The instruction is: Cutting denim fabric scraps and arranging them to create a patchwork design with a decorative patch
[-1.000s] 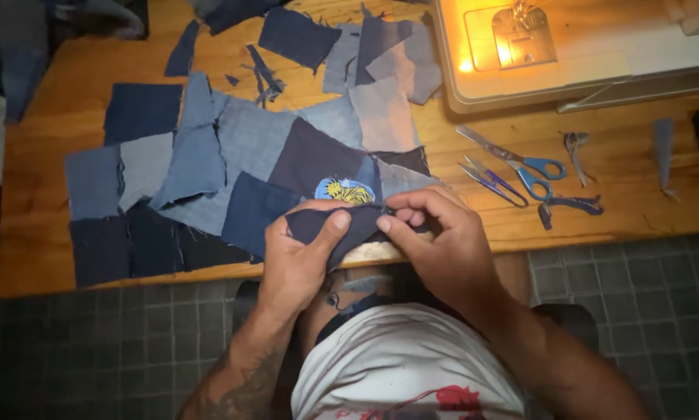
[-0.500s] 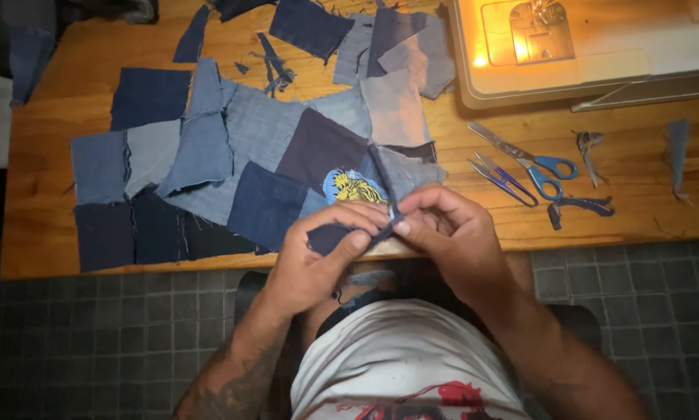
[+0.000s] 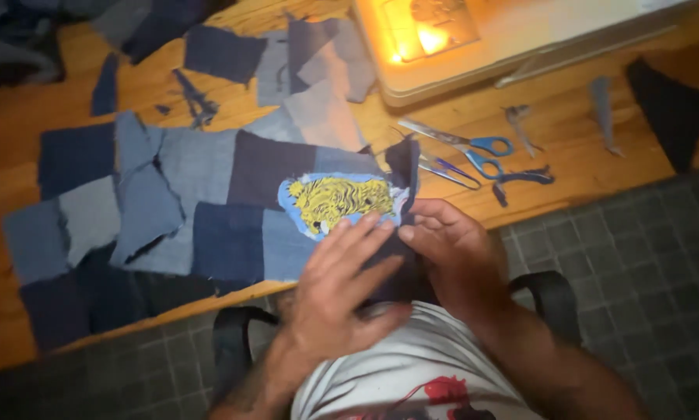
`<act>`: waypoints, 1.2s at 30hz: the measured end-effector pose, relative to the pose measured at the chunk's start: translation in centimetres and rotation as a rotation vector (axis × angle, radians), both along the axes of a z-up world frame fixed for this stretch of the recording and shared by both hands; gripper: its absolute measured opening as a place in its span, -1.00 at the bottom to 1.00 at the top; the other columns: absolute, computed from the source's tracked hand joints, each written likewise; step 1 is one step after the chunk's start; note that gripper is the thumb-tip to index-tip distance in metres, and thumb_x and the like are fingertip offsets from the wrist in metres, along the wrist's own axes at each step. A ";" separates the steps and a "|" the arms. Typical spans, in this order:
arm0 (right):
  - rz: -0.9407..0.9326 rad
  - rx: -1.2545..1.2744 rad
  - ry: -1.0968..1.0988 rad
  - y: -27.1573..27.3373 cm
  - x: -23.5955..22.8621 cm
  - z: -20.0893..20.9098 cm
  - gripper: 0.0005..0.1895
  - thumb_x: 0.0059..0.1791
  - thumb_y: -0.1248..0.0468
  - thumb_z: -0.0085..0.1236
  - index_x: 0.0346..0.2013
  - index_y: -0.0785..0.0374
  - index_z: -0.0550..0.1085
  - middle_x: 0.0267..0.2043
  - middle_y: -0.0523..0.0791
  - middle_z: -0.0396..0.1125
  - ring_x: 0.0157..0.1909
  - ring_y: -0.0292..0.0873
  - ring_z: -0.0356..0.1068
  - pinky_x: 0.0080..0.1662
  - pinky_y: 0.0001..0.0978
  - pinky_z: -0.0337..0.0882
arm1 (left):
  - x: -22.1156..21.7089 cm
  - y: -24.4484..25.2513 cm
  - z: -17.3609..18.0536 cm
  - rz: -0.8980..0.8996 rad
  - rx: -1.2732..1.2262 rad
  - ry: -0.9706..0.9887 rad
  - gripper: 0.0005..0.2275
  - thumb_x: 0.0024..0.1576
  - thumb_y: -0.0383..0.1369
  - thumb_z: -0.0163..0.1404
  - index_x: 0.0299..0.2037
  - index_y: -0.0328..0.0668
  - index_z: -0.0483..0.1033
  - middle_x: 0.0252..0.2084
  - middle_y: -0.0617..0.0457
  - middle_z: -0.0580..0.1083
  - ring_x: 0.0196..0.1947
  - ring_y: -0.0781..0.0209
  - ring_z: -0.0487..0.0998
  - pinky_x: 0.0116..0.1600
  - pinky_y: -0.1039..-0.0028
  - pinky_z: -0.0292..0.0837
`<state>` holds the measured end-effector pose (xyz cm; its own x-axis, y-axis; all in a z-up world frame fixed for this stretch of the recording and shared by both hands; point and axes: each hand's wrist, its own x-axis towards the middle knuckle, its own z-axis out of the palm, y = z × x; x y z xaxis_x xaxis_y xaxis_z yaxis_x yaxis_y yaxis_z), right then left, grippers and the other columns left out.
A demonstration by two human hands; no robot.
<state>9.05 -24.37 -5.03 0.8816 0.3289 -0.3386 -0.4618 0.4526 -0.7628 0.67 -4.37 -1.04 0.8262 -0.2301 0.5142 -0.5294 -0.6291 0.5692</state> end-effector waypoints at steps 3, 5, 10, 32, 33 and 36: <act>-0.035 -0.190 0.024 0.0 0.1 1.0 -0.66 0.01 0.51 0.36 0.10 0.43 0.64 -0.06 0.09 0.66 0.01 -0.10 0.64 0.18 -0.38 0.54 | 2.2 2.6 -0.2 0.082 -0.021 -0.022 -0.67 0.35 -0.22 0.27 0.19 -0.28 0.69 0.44 -0.31 0.58 0.50 -0.36 0.62 0.59 -0.19 0.46; -0.019 -0.317 0.028 0.2 -0.2 1.2 -0.64 0.00 0.45 0.40 0.10 0.42 0.67 -0.06 0.07 0.67 0.03 -0.11 0.64 0.19 -0.40 0.53 | 4.3 5.2 0.0 0.184 0.015 -0.008 -0.69 0.38 -0.30 0.22 0.25 -0.30 0.70 0.43 -0.32 0.60 0.49 -0.32 0.63 0.58 -0.08 0.46; -0.062 -0.019 -0.083 0.0 -0.5 -1.8 -0.60 0.08 0.48 0.35 0.22 0.52 0.59 -0.22 -0.05 0.51 -0.22 -0.19 0.60 -0.10 -0.34 0.69 | 9.1 10.0 -1.1 0.469 0.404 0.288 -0.35 0.22 0.08 0.40 0.38 -0.20 0.67 0.18 -0.07 0.57 0.29 -0.27 0.55 0.30 -0.19 0.42; 0.011 -0.488 -0.810 6.8 10.1 3.8 -0.72 -0.05 0.49 0.57 -0.06 0.25 0.75 -0.16 -0.08 0.60 -0.07 -0.21 0.56 0.06 -0.27 0.61 | 4.4 12.2 5.2 0.102 -0.110 -0.464 -0.52 0.15 -0.68 0.29 -0.68 0.00 0.32 -0.40 -0.02 0.71 -0.40 -0.21 0.73 -0.16 0.22 0.62; 0.005 -0.398 -0.965 6.8 10.2 5.1 -0.78 -0.02 0.54 0.56 -0.13 0.28 0.73 -0.16 -0.05 0.56 -0.04 -0.13 0.54 0.08 -0.25 0.58 | 3.8 12.8 3.9 0.048 0.005 -0.542 -0.62 0.19 -0.60 0.29 -0.62 0.01 0.46 -0.35 -0.01 0.75 -0.31 -0.20 0.79 -0.16 0.16 0.65; 0.050 -0.273 -1.143 7.1 11.1 6.5 -0.83 0.02 0.57 0.57 -0.17 0.33 0.73 -0.15 -0.02 0.56 -0.03 -0.06 0.55 0.10 -0.24 0.57 | 2.8 13.3 2.6 0.146 0.153 -0.510 -0.86 0.23 -0.60 0.19 -0.30 -0.10 0.66 -0.19 -0.08 0.73 -0.13 -0.28 0.79 -0.05 -0.06 0.64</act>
<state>20.13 -17.31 1.49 0.7068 0.4110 0.5758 0.5410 0.2105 -0.8143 3.51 8.93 1.60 0.5102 -0.2354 0.8272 -0.6152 -0.7720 0.1598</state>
